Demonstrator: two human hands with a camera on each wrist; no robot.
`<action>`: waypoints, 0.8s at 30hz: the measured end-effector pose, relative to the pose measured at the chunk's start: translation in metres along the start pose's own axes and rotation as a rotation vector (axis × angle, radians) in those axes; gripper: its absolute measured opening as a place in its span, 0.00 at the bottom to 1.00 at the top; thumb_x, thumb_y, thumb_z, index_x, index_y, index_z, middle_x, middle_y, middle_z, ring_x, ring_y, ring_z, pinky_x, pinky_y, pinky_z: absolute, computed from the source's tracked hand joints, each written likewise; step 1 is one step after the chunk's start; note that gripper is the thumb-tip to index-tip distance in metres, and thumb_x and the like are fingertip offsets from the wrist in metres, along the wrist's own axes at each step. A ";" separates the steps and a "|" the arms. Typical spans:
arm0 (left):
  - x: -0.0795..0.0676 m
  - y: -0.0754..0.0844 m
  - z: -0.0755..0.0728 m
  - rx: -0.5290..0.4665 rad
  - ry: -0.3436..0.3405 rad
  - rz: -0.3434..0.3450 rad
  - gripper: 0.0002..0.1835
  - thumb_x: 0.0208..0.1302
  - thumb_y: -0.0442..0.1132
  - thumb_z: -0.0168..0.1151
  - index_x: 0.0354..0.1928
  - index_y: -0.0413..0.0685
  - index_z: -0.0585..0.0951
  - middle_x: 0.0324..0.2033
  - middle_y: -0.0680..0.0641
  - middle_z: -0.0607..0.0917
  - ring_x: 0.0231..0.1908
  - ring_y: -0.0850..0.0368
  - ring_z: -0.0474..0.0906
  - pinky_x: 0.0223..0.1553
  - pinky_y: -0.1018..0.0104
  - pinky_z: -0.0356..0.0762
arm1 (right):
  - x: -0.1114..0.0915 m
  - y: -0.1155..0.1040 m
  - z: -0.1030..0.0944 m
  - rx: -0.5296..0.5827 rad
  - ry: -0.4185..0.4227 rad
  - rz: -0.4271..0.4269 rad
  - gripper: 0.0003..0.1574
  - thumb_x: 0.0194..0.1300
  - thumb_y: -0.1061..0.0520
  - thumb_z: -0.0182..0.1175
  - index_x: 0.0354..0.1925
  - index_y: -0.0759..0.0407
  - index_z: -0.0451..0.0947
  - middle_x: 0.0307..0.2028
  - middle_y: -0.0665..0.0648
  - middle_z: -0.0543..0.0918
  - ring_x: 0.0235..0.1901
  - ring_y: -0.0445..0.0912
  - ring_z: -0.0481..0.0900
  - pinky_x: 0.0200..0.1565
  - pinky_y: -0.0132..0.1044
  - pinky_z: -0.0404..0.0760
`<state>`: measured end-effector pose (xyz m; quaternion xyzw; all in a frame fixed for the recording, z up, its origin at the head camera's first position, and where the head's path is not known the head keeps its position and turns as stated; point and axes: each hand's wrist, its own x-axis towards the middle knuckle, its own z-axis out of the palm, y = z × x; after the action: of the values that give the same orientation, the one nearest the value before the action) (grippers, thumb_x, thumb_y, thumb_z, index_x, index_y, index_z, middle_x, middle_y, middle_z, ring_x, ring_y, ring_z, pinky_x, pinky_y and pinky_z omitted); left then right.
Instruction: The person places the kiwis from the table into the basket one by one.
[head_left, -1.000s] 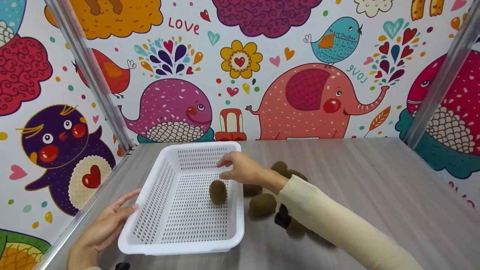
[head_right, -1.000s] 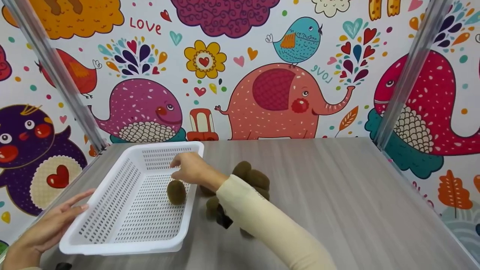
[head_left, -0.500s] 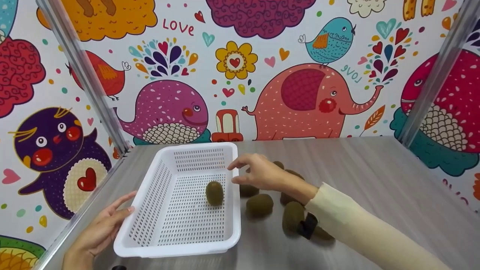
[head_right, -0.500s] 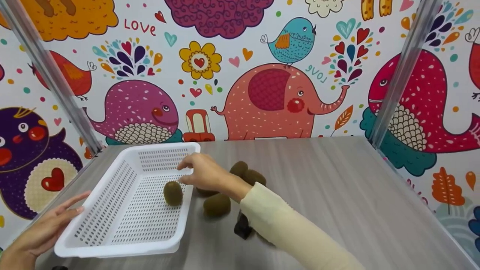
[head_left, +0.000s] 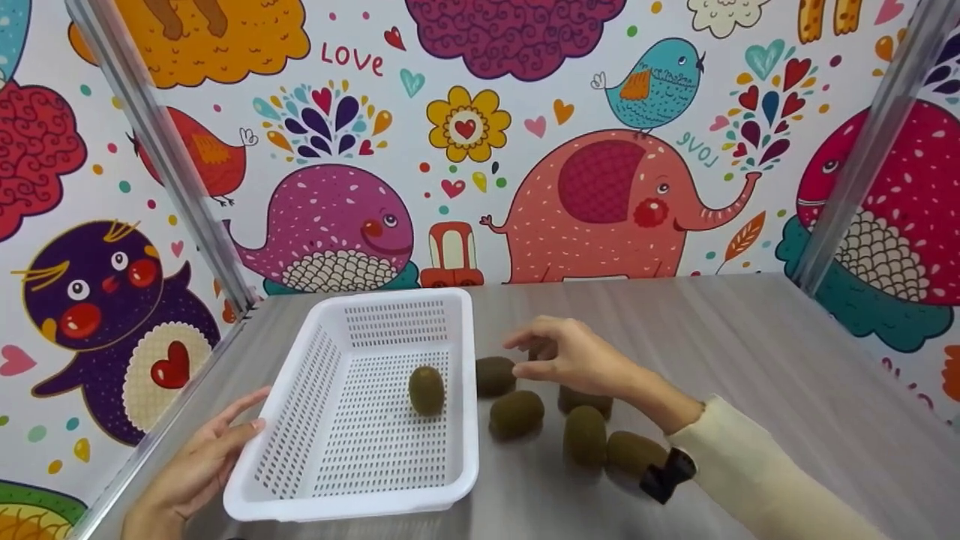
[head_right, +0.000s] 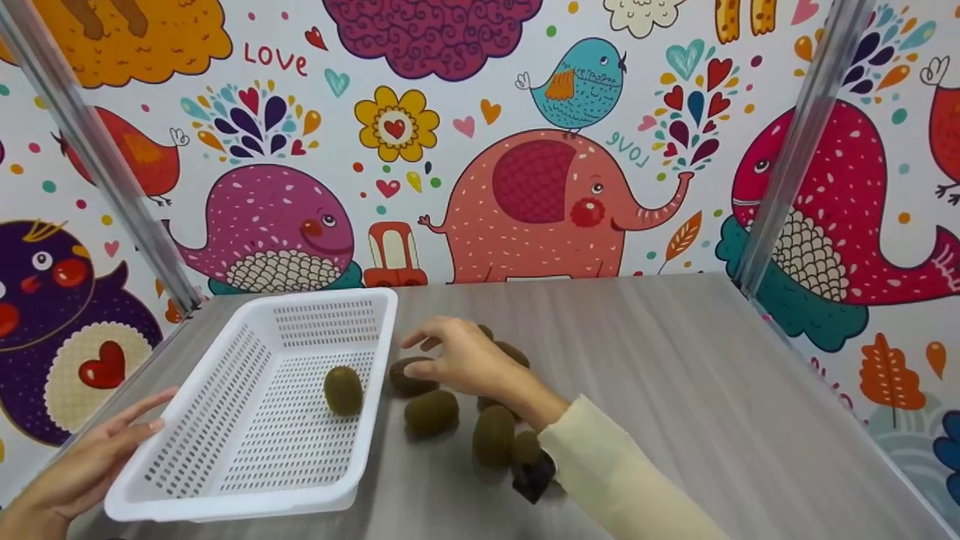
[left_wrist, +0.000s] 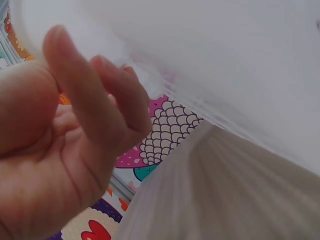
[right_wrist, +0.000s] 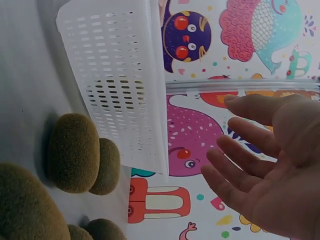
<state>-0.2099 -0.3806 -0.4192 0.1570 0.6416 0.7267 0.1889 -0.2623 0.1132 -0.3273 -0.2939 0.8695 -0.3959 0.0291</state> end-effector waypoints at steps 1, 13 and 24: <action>0.000 0.000 0.000 0.002 0.001 0.000 0.27 0.82 0.37 0.35 0.63 0.85 0.70 0.54 0.57 0.86 0.53 0.56 0.85 0.54 0.56 0.85 | -0.002 0.002 -0.002 0.009 -0.004 -0.004 0.22 0.62 0.53 0.71 0.54 0.52 0.83 0.51 0.54 0.85 0.47 0.49 0.84 0.50 0.39 0.87; 0.000 0.001 0.001 0.007 0.031 -0.030 0.25 0.82 0.37 0.36 0.62 0.84 0.70 0.54 0.56 0.86 0.53 0.55 0.85 0.53 0.54 0.85 | -0.033 0.034 -0.015 0.056 -0.027 -0.043 0.21 0.62 0.55 0.71 0.53 0.59 0.83 0.49 0.60 0.85 0.50 0.56 0.82 0.50 0.32 0.85; 0.001 0.000 0.000 -0.009 0.003 -0.017 0.26 0.82 0.37 0.35 0.63 0.83 0.70 0.54 0.56 0.86 0.53 0.55 0.85 0.54 0.54 0.84 | -0.065 0.066 -0.033 0.100 -0.101 0.034 0.23 0.65 0.50 0.68 0.56 0.55 0.81 0.54 0.64 0.83 0.54 0.58 0.79 0.51 0.27 0.81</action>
<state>-0.2110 -0.3800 -0.4188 0.1497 0.6398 0.7282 0.1949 -0.2500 0.2036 -0.3632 -0.2967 0.8510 -0.4228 0.0945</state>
